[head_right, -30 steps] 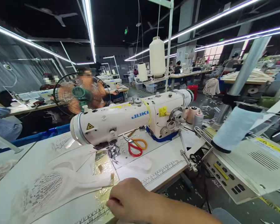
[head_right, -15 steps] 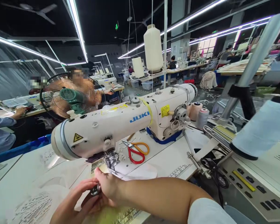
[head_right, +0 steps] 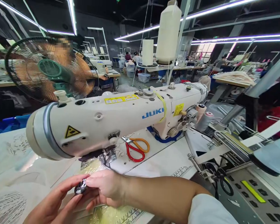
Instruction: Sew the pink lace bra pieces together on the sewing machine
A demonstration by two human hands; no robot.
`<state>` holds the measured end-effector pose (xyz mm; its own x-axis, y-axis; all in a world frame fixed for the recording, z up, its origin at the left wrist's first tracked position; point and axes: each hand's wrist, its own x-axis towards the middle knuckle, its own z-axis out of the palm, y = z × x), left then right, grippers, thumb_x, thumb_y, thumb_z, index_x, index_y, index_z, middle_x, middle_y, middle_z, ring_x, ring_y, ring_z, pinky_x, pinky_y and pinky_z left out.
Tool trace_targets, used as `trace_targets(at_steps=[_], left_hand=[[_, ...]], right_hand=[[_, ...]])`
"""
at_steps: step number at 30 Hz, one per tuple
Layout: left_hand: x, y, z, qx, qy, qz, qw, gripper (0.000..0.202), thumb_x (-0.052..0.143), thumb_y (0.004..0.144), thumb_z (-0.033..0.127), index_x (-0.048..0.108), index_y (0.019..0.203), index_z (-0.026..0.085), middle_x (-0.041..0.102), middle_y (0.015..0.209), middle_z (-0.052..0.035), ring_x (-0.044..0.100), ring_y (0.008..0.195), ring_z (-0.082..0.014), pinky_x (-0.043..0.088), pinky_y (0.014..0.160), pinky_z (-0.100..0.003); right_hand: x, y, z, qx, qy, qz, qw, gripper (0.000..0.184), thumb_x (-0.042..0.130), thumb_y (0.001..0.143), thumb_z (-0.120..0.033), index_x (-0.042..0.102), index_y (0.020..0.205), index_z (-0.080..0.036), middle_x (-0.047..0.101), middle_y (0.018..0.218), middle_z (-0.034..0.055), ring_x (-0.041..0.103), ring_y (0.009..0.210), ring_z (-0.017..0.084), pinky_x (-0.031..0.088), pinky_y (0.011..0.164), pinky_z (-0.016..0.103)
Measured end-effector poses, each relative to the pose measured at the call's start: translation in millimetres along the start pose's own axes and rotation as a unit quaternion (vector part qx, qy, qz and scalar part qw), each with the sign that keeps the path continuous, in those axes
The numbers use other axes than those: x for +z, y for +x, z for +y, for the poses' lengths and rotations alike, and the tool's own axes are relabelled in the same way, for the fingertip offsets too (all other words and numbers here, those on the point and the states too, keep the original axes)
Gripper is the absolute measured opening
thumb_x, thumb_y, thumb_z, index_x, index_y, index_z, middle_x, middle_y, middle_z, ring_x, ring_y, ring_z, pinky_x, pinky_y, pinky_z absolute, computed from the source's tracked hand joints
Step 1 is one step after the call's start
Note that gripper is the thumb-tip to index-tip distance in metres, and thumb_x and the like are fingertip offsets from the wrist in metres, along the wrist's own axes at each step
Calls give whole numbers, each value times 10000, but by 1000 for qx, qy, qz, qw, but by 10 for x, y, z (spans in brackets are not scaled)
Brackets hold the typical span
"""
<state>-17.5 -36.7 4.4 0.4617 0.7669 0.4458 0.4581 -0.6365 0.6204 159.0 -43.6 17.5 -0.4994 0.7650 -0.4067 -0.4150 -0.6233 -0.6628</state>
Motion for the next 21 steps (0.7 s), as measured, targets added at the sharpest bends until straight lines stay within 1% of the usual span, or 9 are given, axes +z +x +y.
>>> trace_targets(at_steps=[1,2,4,6,9,12,16,18,21], left_hand=[[-9,14,26,-3,2,3,1000,257,563,874,347,599,1128,327,694,1120,11,679,972,-159,557,815,-178],[-19,30,53,-2,4,4,1000,257,572,869,346,605,1124,330,695,1119,15,680,968,-157,555,821,-179],[-36,53,97,10,4,13,1000,251,577,864,336,618,1111,336,701,1104,21,683,954,-158,550,847,-194],[-42,53,120,19,4,21,1000,258,587,858,324,625,1113,336,704,1100,18,687,941,-163,551,849,-202],[-29,17,122,32,3,19,999,288,604,849,309,619,1134,338,697,1121,8,678,967,-174,558,830,-205],[-15,-8,121,42,7,22,999,272,592,855,297,629,1122,330,699,1114,-6,673,983,-183,562,824,-216],[-21,9,163,52,12,35,998,269,610,839,284,647,1102,325,709,1096,-2,689,939,-175,563,808,-202],[-31,23,194,35,2,35,999,261,615,834,277,653,1088,326,711,1093,9,689,942,-166,555,826,-198],[-43,34,242,-22,-30,39,999,218,610,835,297,668,1045,306,716,1077,4,688,944,-169,554,843,-216]], right_hand=[[-14,3,19,-9,2,-3,1000,167,499,896,-225,578,827,-95,591,690,24,565,567,88,400,495,184],[-28,9,40,-17,3,-8,1000,185,569,865,-272,586,821,-93,593,696,26,560,579,86,391,503,183],[-47,22,78,-35,5,-23,999,293,686,785,-367,595,804,-88,595,704,31,554,603,87,386,531,190],[-48,29,102,-54,15,-34,998,381,727,736,-439,596,815,-90,597,703,36,562,633,100,402,573,207],[-19,24,105,-57,30,-37,997,406,660,781,-491,581,853,-100,602,683,43,575,633,115,424,622,235],[20,12,83,-39,16,-31,999,369,567,856,-472,570,858,-103,596,658,41,567,593,115,420,621,243],[44,-8,55,-44,6,-20,999,313,588,859,-417,575,849,-104,587,644,26,559,601,110,417,610,230],[46,-22,51,-59,6,-15,998,297,613,851,-397,577,832,-103,575,634,16,549,594,104,393,566,209],[51,-53,40,-58,6,-2,998,288,591,878,-383,561,796,-108,552,620,-1,498,514,72,302,470,181]])
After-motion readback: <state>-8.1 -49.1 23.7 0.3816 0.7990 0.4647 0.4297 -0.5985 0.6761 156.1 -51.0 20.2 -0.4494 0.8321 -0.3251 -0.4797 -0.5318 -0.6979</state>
